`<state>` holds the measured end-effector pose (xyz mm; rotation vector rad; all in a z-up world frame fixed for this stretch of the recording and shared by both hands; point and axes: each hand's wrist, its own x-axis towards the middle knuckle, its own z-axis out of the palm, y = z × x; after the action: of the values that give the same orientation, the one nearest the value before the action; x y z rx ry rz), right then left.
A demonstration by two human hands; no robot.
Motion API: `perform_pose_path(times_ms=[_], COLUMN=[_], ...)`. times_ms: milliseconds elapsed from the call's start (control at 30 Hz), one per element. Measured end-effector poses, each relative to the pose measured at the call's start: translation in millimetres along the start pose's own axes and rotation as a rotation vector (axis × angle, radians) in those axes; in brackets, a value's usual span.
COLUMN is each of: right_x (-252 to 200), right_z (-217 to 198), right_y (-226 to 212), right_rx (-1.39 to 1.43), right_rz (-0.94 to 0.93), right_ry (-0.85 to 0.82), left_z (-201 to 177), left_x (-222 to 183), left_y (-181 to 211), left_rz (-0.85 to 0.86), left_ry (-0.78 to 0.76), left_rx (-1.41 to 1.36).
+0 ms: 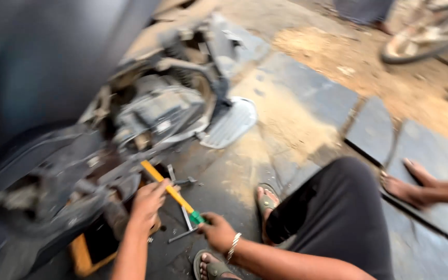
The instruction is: The person sits on the ground beside a scooter and first wipes and repositions a plastic engine-side cover, then uses a screwdriver to loosen and remove screws from the cover and surrounding panel, collecting the screws as they work.
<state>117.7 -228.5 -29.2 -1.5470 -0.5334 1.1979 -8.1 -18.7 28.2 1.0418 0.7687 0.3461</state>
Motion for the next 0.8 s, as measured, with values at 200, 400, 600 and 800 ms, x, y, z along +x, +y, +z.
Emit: perform_pose_path(times_ms=[200, 400, 600, 800], right_x=[-13.1, 5.5, -1.8, 5.9], right_z=[5.6, -9.6, 17.4, 3.7], right_y=[-61.7, -35.7, -15.0, -13.1], right_rx=[-0.004, 0.699, -0.472, 0.439], right_rz=[0.313, 0.677, -0.202, 0.274], right_ry=[-0.042, -0.607, 0.185, -0.407], left_z=[13.2, -6.0, -21.9, 0.0], left_x=[-24.5, -1.4, 14.7, -27.9], left_y=[36.9, 18.9, -15.3, 37.0], left_rz=[0.069, -0.058, -0.012, -0.123], left_ry=[0.256, 0.032, 0.234, 0.041], left_rx=[0.155, -0.155, 0.064, -0.077])
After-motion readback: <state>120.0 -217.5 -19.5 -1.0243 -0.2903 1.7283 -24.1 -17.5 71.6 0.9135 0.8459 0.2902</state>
